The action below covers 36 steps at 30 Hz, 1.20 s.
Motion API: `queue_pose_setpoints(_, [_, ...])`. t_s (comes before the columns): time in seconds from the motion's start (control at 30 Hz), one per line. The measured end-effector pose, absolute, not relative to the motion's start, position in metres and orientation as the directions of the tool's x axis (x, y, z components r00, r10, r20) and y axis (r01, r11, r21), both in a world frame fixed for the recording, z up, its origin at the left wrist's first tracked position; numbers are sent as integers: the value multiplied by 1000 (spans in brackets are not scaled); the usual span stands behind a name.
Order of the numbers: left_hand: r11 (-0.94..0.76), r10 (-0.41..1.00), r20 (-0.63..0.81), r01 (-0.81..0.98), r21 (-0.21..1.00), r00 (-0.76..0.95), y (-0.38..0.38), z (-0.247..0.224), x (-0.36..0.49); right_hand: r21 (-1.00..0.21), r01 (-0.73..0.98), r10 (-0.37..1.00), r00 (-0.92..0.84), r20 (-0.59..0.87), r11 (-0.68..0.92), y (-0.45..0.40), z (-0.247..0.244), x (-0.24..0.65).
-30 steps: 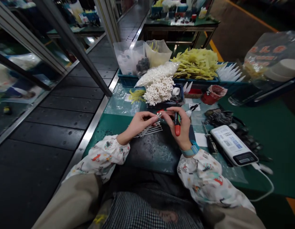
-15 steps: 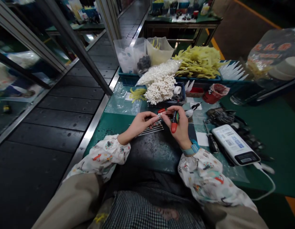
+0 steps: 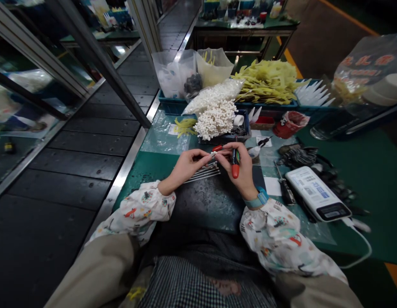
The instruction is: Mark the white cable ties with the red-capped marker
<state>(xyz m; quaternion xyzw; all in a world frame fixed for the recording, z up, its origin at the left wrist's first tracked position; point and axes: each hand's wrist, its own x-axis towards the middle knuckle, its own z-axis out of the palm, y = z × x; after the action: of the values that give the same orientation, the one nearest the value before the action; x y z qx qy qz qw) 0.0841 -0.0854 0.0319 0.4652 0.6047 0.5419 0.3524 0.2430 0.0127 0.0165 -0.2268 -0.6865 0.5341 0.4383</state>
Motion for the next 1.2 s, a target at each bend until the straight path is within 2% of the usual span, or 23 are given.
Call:
queue_pose_setpoints(0.2, [-37,940,142,322,946,-310,-88,36,84,-933,-191,773,-522,360,305,10,18,244])
queue_pose_setpoints(0.4, [-38,923,210,468,883,-321,-89,35,85,-896,-155,740,-514,433,416,8,20,245])
queue_pose_setpoints(0.6, [0,943,103,308,951,-317,-87,34,83,-910,-151,749,-524,405,386,11,20,246])
queue_pose_setpoints(0.93, [-6,923,204,515,857,-328,-90,39,82,-951,-173,778,-547,309,256,9,19,244])
queue_pose_setpoints(1.2, [14,942,110,363,932,-317,-90,38,82,-938,-166,784,-516,345,303,9,20,243])
